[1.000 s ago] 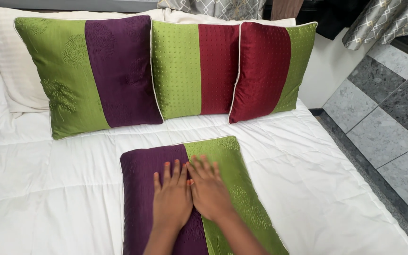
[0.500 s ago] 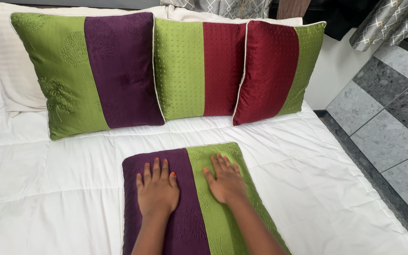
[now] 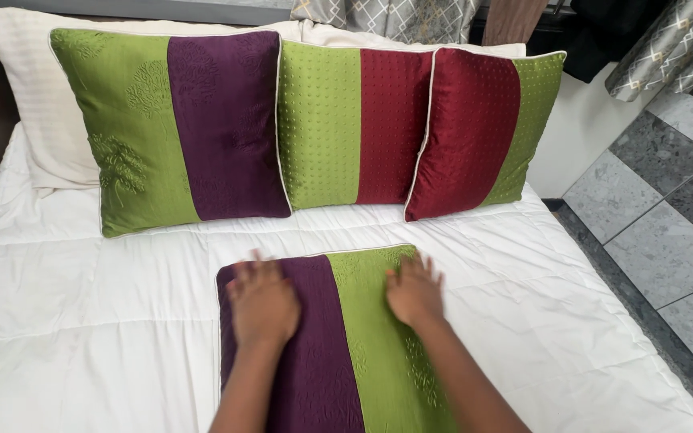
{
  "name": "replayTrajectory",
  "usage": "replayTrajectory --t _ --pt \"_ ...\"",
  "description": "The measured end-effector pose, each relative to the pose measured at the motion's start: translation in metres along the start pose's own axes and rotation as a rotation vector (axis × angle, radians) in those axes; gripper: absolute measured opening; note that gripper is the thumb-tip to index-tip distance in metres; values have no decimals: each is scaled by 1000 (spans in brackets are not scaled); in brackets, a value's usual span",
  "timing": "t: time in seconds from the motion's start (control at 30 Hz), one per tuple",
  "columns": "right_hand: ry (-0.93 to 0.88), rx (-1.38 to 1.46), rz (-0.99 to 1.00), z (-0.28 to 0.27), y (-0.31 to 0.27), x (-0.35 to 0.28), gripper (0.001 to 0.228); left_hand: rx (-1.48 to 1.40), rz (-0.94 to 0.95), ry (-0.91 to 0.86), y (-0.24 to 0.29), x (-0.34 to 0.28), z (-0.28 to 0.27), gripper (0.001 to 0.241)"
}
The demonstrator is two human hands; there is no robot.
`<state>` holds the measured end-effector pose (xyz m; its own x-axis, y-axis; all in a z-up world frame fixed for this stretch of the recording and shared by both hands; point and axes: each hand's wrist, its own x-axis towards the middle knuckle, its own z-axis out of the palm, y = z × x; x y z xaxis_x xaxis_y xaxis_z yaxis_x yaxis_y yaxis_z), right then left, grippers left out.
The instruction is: The person smooths and adjusts several decorative pillows on a bed. They handle a green and purple pillow, a cream-colored pillow, and a red and green pillow, patting them down and flipping them over to display different sides before placing them against the headboard.
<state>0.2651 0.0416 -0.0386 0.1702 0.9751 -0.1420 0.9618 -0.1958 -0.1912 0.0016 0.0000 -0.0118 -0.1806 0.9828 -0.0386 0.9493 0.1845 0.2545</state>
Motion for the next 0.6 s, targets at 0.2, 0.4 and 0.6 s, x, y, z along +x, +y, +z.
replayTrajectory --t 0.2,0.4,0.6 --pt "-11 86 -465 9 -66 -2 57 -11 236 -236 63 11 -1 55" --pt "-231 35 -267 2 -70 3 66 52 30 -254 46 19 5 70" --pt "-273 -32 -169 1 -68 10 76 92 -106 -272 36 25 8 85"
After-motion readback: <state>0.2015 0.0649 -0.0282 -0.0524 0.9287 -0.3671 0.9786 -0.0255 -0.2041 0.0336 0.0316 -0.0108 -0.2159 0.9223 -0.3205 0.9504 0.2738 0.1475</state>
